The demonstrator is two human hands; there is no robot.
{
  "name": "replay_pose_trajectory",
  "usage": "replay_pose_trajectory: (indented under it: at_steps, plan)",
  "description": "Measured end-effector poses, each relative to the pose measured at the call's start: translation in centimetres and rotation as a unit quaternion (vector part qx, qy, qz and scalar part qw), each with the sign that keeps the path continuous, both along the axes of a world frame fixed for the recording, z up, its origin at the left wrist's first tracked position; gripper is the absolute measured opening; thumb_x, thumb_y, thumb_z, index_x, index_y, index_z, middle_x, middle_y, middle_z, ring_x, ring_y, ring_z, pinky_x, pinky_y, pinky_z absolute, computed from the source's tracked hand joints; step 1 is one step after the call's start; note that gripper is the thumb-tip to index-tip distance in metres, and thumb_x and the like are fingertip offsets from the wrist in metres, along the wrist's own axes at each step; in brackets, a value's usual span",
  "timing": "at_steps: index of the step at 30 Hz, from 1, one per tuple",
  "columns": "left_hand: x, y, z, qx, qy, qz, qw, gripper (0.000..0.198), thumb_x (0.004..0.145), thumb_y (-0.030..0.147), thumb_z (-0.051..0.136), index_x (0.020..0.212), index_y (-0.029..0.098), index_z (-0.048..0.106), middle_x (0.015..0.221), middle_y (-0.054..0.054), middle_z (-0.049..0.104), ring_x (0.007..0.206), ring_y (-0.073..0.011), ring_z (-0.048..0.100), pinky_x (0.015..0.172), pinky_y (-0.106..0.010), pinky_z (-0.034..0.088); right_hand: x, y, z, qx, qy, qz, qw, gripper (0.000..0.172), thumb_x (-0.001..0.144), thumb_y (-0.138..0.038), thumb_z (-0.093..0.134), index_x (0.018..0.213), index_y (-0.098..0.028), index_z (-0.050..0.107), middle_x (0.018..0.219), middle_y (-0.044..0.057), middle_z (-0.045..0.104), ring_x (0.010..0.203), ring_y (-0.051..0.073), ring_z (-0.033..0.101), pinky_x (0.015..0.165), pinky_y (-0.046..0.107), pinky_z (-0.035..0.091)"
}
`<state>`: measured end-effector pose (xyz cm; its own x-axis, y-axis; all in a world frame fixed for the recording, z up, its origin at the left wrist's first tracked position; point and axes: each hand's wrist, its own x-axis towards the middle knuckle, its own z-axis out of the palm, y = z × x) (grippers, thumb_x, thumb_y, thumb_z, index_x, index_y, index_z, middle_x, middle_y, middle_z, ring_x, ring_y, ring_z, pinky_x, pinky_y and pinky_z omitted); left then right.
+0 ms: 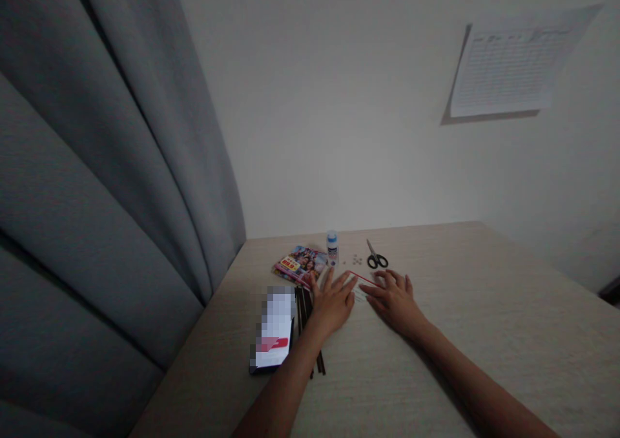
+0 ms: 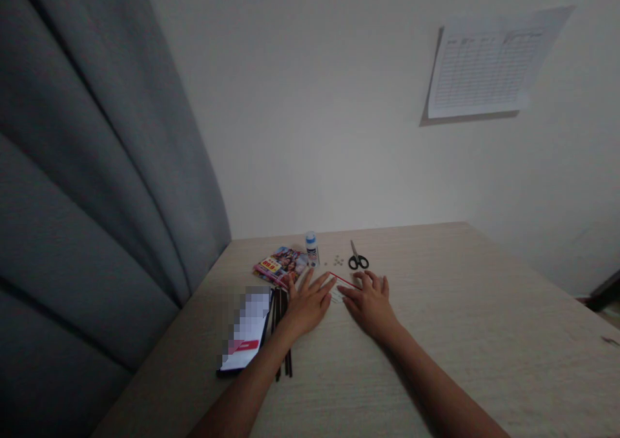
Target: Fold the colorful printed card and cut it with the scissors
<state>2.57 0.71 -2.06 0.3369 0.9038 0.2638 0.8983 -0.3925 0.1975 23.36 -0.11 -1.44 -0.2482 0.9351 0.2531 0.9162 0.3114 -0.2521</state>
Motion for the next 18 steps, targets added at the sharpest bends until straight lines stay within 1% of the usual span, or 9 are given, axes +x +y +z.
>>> replay_pose_trajectory:
  at_steps: [3,7,10,14,16,18]
  plan:
    - [0.0,0.0,0.1,0.002,0.005,0.004,1.0,0.045,0.102,0.046,0.036,0.146,0.049,0.04,0.155,0.008,0.044,0.151,-0.0317,0.021,0.114,-0.075,-0.008,0.2,0.0,0.0,-0.011,0.004,-0.011,1.0,0.03,0.095,-0.045,0.053,0.121,-0.052,0.066,0.14,0.003,0.052,0.138,0.034,0.03,0.11,0.07,0.015]
    - [0.0,0.0,0.0,0.006,0.001,0.004,1.0,0.045,0.102,0.047,0.037,0.146,0.05,0.04,0.154,0.009,0.044,0.15,-0.0326,0.021,0.114,-0.076,-0.008,0.8,0.3,0.2,-0.019,0.024,-0.038,0.999,0.024,0.093,-0.049,0.056,0.109,-0.048,0.074,0.132,0.004,0.058,0.135,0.034,0.033,0.111,0.069,0.015]
    - [-0.1,0.1,-0.1,-0.002,-0.004,0.004,1.0,0.045,0.102,0.047,0.036,0.146,0.051,0.039,0.155,0.01,0.043,0.151,-0.0326,0.021,0.113,-0.076,-0.008,1.8,0.6,0.1,-0.008,0.046,-0.06,0.997,0.021,0.089,-0.051,0.061,0.1,-0.044,0.078,0.125,0.003,0.062,0.133,0.033,0.037,0.113,0.066,0.014]
    - [-0.1,0.1,-0.1,-0.02,-0.007,0.008,1.0,0.045,0.101,0.048,0.036,0.146,0.051,0.04,0.155,0.01,0.042,0.151,-0.0331,0.02,0.114,-0.075,-0.01,3.7,1.2,0.0,-0.006,0.073,-0.115,0.991,0.021,0.083,-0.051,0.067,0.079,-0.036,0.081,0.116,0.004,0.066,0.126,0.033,0.043,0.112,0.063,0.02]
    - [-0.1,0.1,-0.1,-0.018,-0.004,0.009,1.0,0.045,0.101,0.048,0.036,0.146,0.051,0.039,0.156,0.009,0.042,0.151,-0.0331,0.02,0.113,-0.075,-0.01,4.4,1.5,-0.1,-0.017,0.083,-0.127,0.988,0.022,0.081,-0.05,0.067,0.076,-0.033,0.08,0.113,0.005,0.067,0.124,0.032,0.045,0.11,0.06,0.024]
    - [-0.1,0.1,-0.1,-0.012,-0.004,0.007,1.0,0.045,0.101,0.048,0.036,0.146,0.051,0.039,0.156,0.01,0.042,0.151,-0.0327,0.02,0.113,-0.075,-0.011,4.8,1.6,-0.2,-0.025,0.088,-0.126,0.988,0.022,0.08,-0.049,0.067,0.075,-0.031,0.08,0.113,0.005,0.067,0.124,0.033,0.045,0.109,0.058,0.025]
